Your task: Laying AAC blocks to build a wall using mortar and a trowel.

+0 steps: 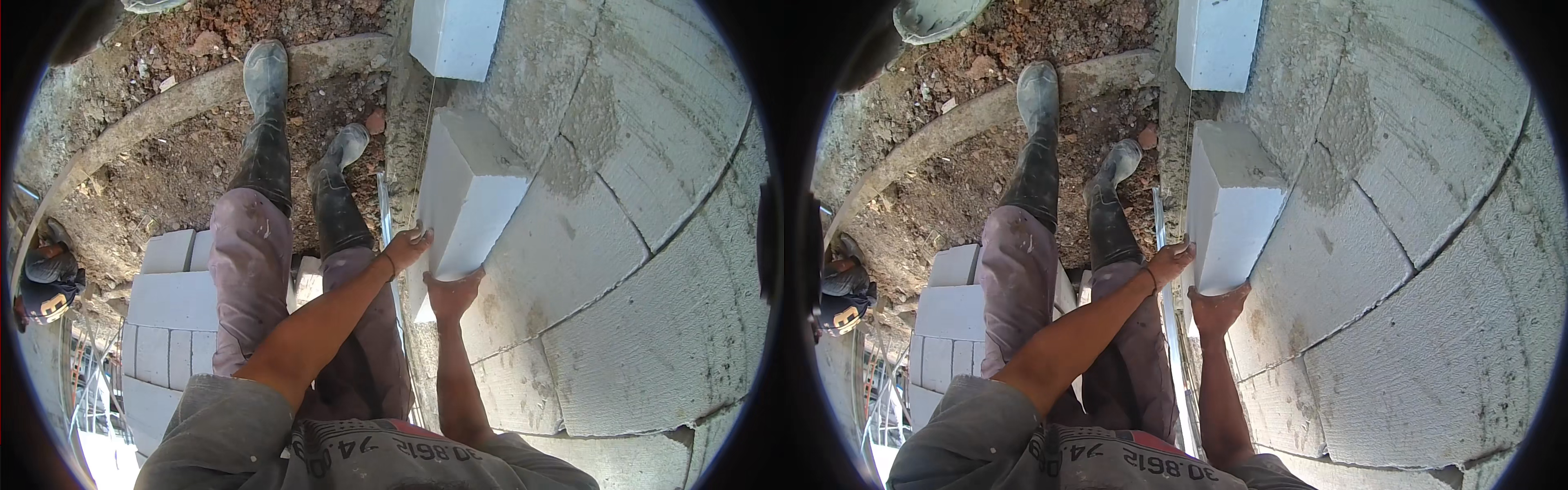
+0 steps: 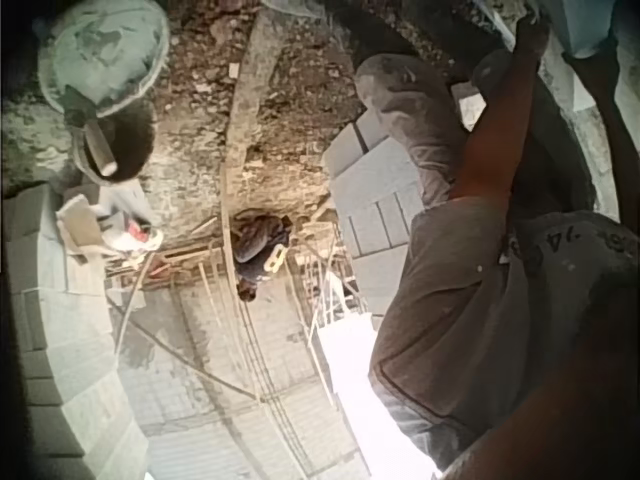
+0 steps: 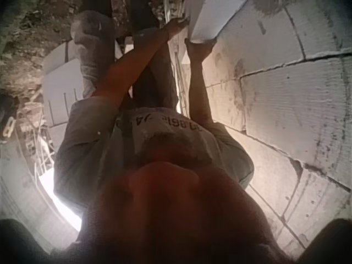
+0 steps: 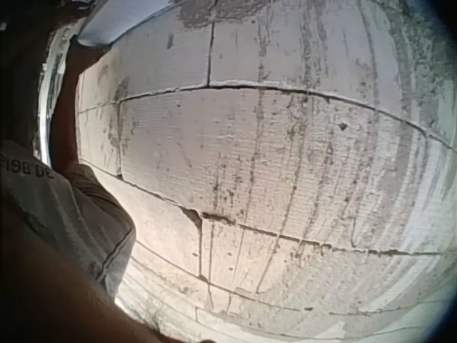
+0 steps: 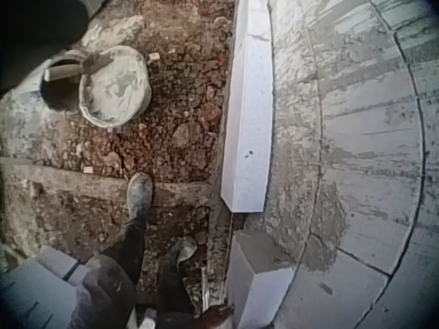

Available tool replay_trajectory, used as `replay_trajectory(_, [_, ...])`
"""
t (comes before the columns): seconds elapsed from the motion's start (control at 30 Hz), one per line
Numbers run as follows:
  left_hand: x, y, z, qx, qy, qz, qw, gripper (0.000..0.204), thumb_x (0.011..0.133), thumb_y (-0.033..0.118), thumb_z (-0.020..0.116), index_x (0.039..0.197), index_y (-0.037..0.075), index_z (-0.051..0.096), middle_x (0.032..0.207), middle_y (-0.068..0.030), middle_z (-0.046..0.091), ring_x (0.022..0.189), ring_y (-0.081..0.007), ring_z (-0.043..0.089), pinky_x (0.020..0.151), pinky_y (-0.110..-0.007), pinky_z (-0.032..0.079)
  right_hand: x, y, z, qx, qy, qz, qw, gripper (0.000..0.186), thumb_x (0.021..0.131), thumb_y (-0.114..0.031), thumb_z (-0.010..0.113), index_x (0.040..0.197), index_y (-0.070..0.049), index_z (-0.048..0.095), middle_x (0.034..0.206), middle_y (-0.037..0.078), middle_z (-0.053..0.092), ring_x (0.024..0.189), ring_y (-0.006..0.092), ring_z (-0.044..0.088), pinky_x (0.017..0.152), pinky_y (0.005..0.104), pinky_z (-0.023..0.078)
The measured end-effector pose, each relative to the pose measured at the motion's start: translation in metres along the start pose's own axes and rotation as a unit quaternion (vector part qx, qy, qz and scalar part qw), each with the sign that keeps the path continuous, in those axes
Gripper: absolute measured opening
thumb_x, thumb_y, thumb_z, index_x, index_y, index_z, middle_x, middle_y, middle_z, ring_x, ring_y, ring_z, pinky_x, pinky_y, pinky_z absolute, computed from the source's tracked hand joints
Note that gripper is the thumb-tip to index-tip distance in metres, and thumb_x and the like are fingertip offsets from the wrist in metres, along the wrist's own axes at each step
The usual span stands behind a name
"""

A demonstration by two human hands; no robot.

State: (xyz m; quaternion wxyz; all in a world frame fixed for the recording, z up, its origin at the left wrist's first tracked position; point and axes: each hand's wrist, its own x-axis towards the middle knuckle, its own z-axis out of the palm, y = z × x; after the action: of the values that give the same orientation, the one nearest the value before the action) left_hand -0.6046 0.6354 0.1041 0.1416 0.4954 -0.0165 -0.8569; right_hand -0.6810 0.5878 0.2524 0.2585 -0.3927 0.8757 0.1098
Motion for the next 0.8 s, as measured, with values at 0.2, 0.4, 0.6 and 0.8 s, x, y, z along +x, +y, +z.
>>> replay_trajectory(0.2, [0.011,0.002,0.000,0.038,0.052,0.013,0.998,0.062,0.100,0.059,0.053,0.114,0.002,0.071,0.067,-0.0025,0.063,0.066,-0.0119,0.060,0.061,-0.031,0.048,0.015,0.003,0.018,-0.004,0.009,-0.011,1.000,0.094,0.052,-0.016,0.088,0.129,0.006,0.040,0.117,0.024,0.056,0.109,0.0424,0.057,0.097,0.0489,0.048])
replay_trajectory(0.4, [0.019,0.005,-0.015,0.149,0.101,0.008,0.984,0.070,0.094,0.067,0.055,0.102,0.001,0.075,0.062,-0.0102,0.062,0.060,-0.0172,0.063,0.059,-0.035,0.051,0.021,0.000,0.036,-0.006,-0.004,-0.002,1.000,0.095,0.050,-0.016,0.088,0.130,0.006,0.041,0.117,0.024,0.058,0.110,0.0426,0.058,0.097,0.0482,0.049])
replay_trajectory(0.6, [0.027,0.043,-0.027,-0.037,0.300,-0.050,0.952,0.054,0.104,0.040,0.054,0.098,-0.012,0.070,0.092,-0.0187,0.074,0.087,-0.0268,0.073,0.080,-0.033,0.059,0.044,0.011,0.024,-0.003,-0.003,0.016,1.000,0.092,0.053,-0.019,0.088,0.127,0.007,0.041,0.116,0.025,0.054,0.112,0.0443,0.055,0.099,0.0497,0.046])
replay_trajectory(0.8, [0.095,0.029,-0.110,-0.118,0.157,0.024,0.980,0.071,0.102,0.056,0.045,0.151,0.005,0.041,0.156,-0.0215,0.038,0.147,-0.0314,0.035,0.118,-0.043,0.032,0.051,-0.007,0.056,0.015,-0.025,-0.011,1.000,0.095,0.053,-0.020,0.089,0.131,0.007,0.040,0.117,0.026,0.053,0.112,0.0452,0.054,0.099,0.0511,0.045])
